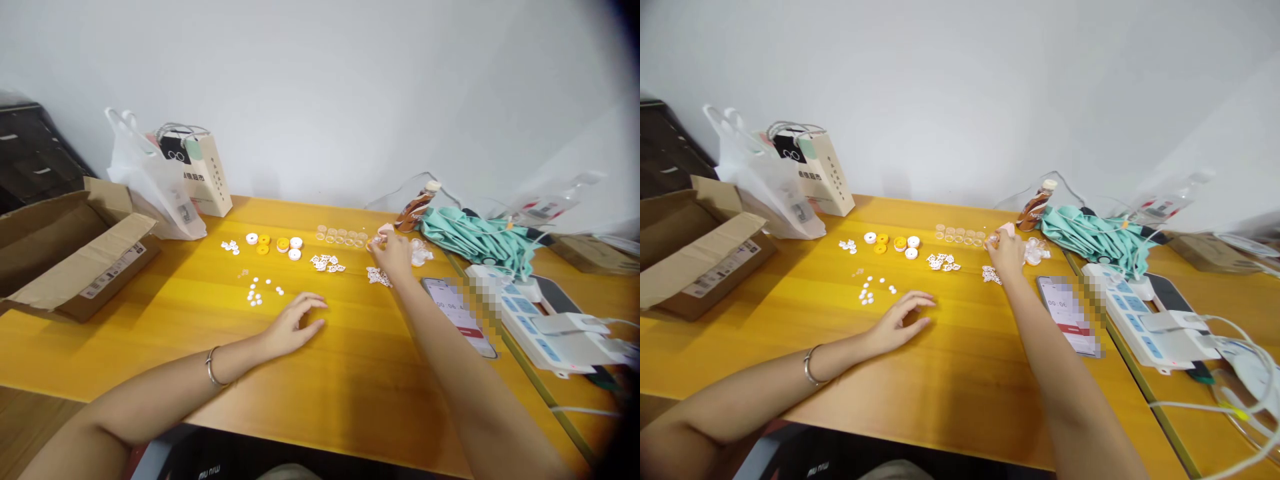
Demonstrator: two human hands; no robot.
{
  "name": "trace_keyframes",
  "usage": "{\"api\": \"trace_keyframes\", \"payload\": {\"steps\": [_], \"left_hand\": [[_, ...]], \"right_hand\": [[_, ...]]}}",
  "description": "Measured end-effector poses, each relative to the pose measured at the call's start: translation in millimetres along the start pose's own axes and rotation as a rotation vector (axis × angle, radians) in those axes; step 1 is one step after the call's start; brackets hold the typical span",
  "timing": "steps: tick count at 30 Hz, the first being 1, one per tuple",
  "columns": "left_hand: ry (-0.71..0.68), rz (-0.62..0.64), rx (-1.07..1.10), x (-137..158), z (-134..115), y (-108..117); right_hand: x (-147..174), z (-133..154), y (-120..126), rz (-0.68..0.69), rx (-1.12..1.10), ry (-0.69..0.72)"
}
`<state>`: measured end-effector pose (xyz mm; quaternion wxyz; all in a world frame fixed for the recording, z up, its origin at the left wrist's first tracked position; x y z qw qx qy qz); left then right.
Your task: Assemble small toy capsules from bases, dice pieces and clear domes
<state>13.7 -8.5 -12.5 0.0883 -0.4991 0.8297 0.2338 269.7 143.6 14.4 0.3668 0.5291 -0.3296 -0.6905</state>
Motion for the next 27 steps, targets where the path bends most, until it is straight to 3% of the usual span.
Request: {"api": "trace_keyframes", "payload": {"steps": [9, 17, 23, 27], "left_hand": [[0.014, 0.034, 0.016, 0.5, 0.6, -1.1], [0.001, 0.042, 0.019, 0.9, 3.6, -2.0], [0.012, 0.065, 0.001, 0.7, 2.7, -3.3], [0.013, 0.086, -0.094, 1.3, 0.8, -3.9]], "right_hand": [[-19.8, -14.4, -2.8, -0.009, 0.260, 0.014], [-13.4, -18.9, -7.8, -0.004, 0.300, -0.061], [14.5, 18.7, 18.5, -0.171, 0.184, 0.169], [73.2, 50.5, 28.0, -0.087, -0.066, 0.362]]}}
Point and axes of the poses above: each hand's wrist, its own x-axis away from the middle knuckle, its own y-axis out of the back of the hand, z = x × y, the point moved 4 cm from there along -x, towards the middle knuckle, and after that the axes turned 10 degrees about x, right-handed, at the moved point
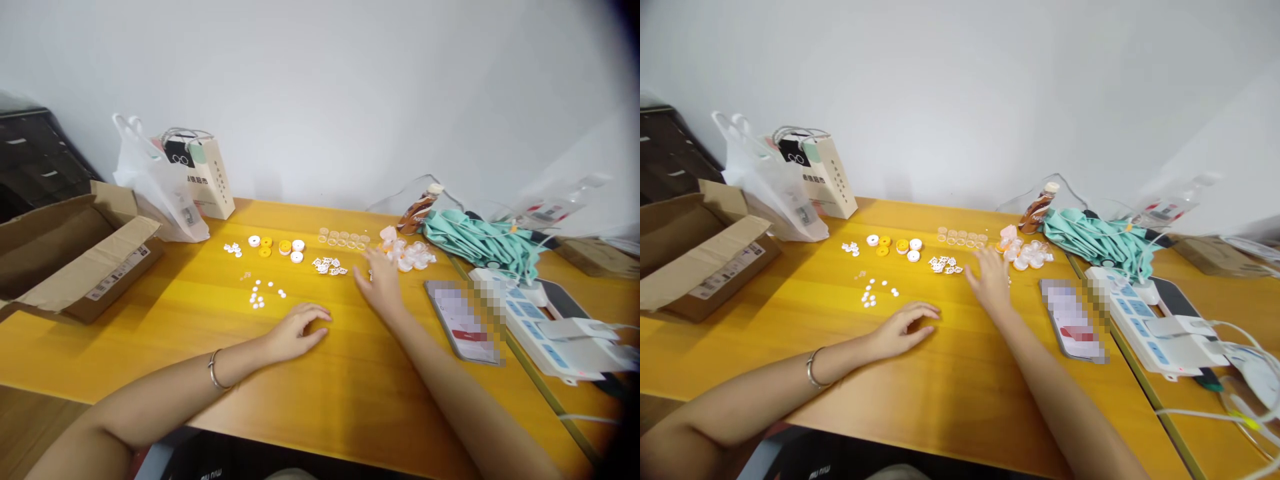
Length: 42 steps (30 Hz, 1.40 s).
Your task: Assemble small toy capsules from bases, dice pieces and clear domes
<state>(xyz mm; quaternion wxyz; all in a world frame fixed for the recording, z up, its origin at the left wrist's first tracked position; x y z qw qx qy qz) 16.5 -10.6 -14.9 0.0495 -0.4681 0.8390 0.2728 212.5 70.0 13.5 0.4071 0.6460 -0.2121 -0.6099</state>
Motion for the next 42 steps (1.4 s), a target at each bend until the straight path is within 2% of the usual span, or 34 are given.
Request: {"api": "trace_keyframes", "payload": {"steps": [4, 6, 9, 12, 15, 17, 21, 23, 25, 28, 33, 39, 42], "left_hand": [[-0.027, 0.064, -0.153, 3.8, -0.6, -1.2], [-0.049, 0.120, -0.238, 5.9, -1.5, -2.8], [-0.136, 0.165, -0.298, 5.9, -7.5, -1.7], [-0.268, 0.077, -0.340, 0.3, -14.4, 15.3], [-0.320, -0.091, -0.500, -8.3, -9.3, 54.4], [-0.225, -0.235, -0.634, -13.6, 4.6, 91.3], [0.125, -0.612, -0.760, -9.9, 41.7, 169.0], [0.289, -0.671, -0.782, -4.3, 58.3, 193.2], [0.429, -0.674, -0.779, 0.8, 71.0, 205.9], [0.545, -0.646, -0.779, 4.1, 80.6, 209.2], [0.586, -0.609, -0.793, 3.4, 85.8, 204.3], [0.525, -0.585, -0.772, 1.2, 81.3, 204.1], [0.423, -0.570, -0.744, -5.8, 63.1, 187.7]], "right_hand": [[54.3, 36.4, 0.2, 0.259, -0.330, 0.059], [72.8, 44.6, 1.8, 0.358, -0.395, 0.082], [83.7, 50.5, 6.4, 0.456, -0.403, 0.213], [80.6, 51.0, 10.2, 0.506, -0.355, 0.290], [76.1, 51.9, 12.7, 0.537, -0.320, 0.307], [75.3, 52.9, 14.0, 0.549, -0.309, 0.310], [76.9, 52.7, 13.9, 0.578, -0.289, 0.302], [77.3, 52.1, 13.4, 0.587, -0.290, 0.300], [77.1, 51.8, 13.2, 0.586, -0.302, 0.300], [76.7, 51.8, 13.2, 0.589, -0.311, 0.299], [76.6, 52.1, 13.8, 0.576, -0.323, 0.292], [77.5, 52.1, 13.0, 0.571, -0.322, 0.291], [76.9, 52.0, 13.5, 0.586, -0.318, 0.290]]}}
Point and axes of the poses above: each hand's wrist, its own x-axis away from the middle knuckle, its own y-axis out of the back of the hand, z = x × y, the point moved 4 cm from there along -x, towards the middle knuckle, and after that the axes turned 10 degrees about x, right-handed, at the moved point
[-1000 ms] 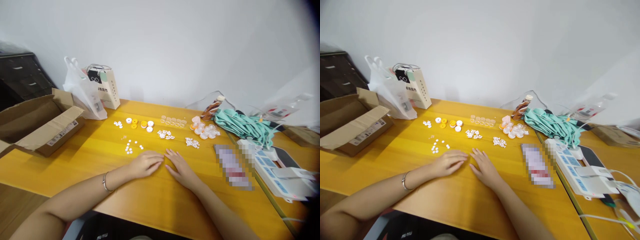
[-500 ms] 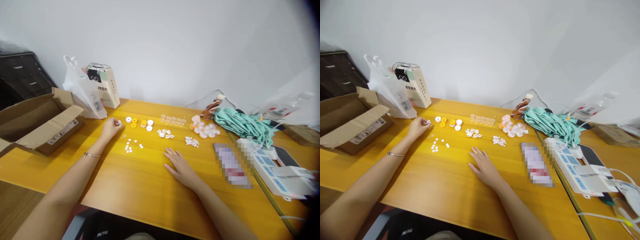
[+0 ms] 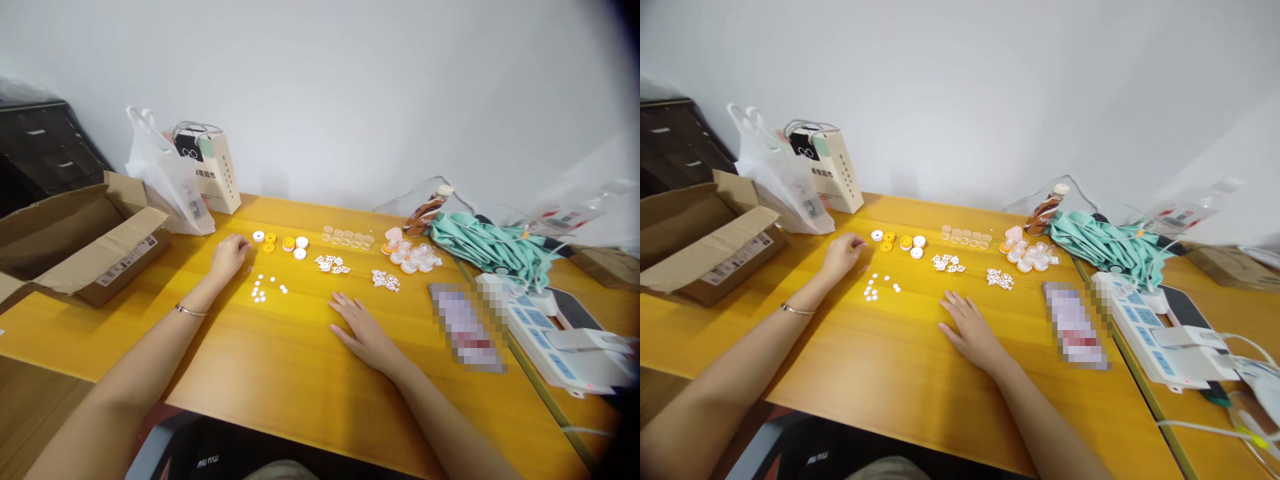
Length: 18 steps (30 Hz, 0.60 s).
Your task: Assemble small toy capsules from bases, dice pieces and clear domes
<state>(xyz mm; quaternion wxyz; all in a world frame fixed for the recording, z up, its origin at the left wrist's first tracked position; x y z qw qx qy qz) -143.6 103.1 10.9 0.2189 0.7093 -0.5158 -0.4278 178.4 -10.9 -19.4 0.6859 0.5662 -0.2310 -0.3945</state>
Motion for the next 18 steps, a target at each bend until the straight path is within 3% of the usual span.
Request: {"api": "trace_keyframes", "payload": {"steps": [4, 8, 11, 18], "left_hand": [[-0.326, 0.076, 0.321, 38.7, -64.6, -15.1], [-0.600, 0.432, 0.438, 97.6, -121.5, -50.6], [-0.658, 0.518, 0.402, 120.7, -138.0, -65.9], [-0.710, 0.537, 0.371, 122.3, -139.5, -68.1]], "right_hand": [[0.4, 0.4, 3.2, -0.001, -0.020, 0.010], [1.5, 0.4, 3.0, -0.003, -0.031, 0.028], [1.9, 0.0, 0.8, -0.011, -0.021, 0.036], [1.1, 0.3, -0.9, 0.000, 0.002, 0.033]]}}
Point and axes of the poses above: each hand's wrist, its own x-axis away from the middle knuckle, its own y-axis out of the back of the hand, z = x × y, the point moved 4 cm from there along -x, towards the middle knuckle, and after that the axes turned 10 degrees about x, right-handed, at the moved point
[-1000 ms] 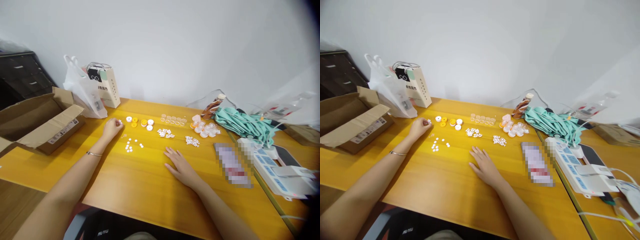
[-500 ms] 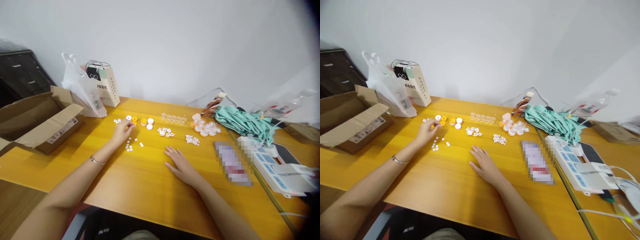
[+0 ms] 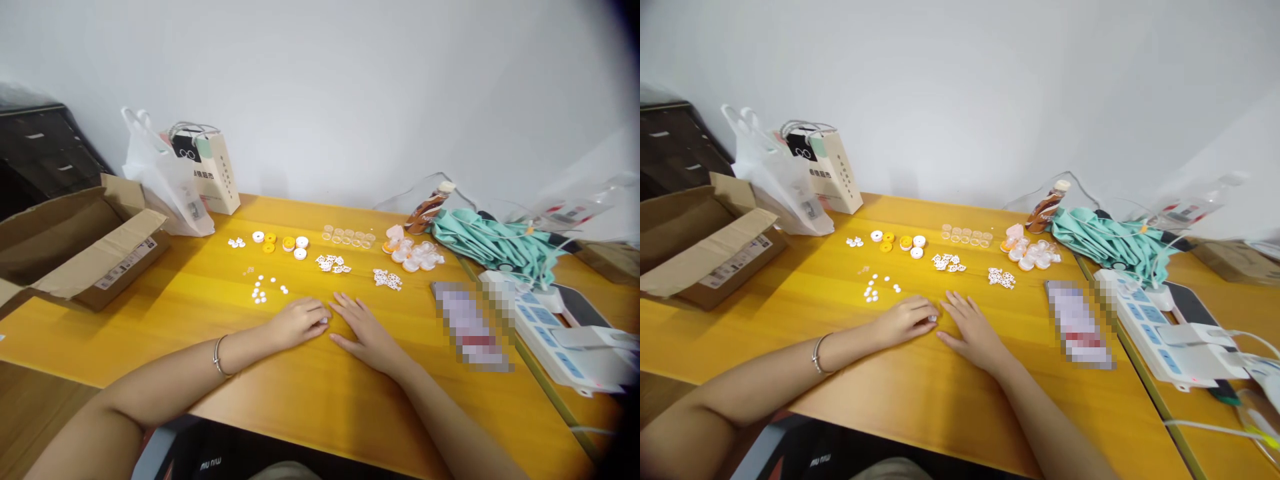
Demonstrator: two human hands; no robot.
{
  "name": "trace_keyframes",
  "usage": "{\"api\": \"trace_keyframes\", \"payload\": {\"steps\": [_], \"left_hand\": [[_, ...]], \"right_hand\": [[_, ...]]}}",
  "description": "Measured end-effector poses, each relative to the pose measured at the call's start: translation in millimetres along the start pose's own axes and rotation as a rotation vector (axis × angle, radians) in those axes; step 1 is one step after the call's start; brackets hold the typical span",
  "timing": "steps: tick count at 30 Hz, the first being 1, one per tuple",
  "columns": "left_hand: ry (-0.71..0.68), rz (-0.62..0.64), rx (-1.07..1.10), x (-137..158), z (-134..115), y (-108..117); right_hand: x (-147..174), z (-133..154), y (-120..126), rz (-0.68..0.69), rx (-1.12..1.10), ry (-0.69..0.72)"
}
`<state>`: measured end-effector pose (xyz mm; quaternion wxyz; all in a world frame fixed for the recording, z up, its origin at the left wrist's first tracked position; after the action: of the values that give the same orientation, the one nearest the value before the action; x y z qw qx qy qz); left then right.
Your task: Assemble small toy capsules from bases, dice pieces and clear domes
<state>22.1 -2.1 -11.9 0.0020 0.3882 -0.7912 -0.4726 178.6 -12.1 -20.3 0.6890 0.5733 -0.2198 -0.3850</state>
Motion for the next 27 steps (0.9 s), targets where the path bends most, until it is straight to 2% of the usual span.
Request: {"api": "trace_keyframes", "payload": {"steps": [6, 10, 12, 15, 17, 20, 23, 27], "left_hand": [[-0.020, -0.008, 0.021, 2.5, -6.5, -0.4], [-0.013, -0.119, -0.107, 0.5, 1.5, 26.2], [0.036, -0.233, -0.231, 0.6, 19.9, 51.7], [0.283, -0.448, -0.376, 8.1, 64.6, 95.3], [0.462, -0.502, -0.452, 16.4, 93.4, 116.3], [0.607, -0.435, -0.439, 24.6, 121.5, 127.2], [0.605, -0.350, -0.387, 24.6, 130.6, 122.2], [0.591, -0.302, -0.379, 21.4, 131.5, 113.5]], "right_hand": [[-0.3, 0.7, -1.6, -0.013, 0.010, -0.014], [0.3, -0.1, -2.3, -0.019, 0.010, -0.021], [0.5, -0.3, -1.9, -0.013, 0.005, -0.023], [0.3, -0.2, -1.4, 0.014, 0.015, -0.034], [-0.2, 0.3, -1.2, 0.031, 0.027, -0.037], [-0.5, 1.1, -1.1, 0.033, 0.034, -0.026], [-0.1, 0.5, -1.1, 0.020, 0.029, -0.023], [0.6, -0.9, -2.3, 0.030, 0.027, -0.025]]}}
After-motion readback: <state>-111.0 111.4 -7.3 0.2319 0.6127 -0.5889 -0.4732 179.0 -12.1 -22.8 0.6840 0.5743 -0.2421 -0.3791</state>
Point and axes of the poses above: each hand's wrist, its own x-axis away from the middle knuckle, its own y-axis out of the back of the hand, z = x × y, the point moved 4 cm from there along -x, towards the middle knuckle, and after that the axes turned 10 degrees about x, right-handed, at the moved point
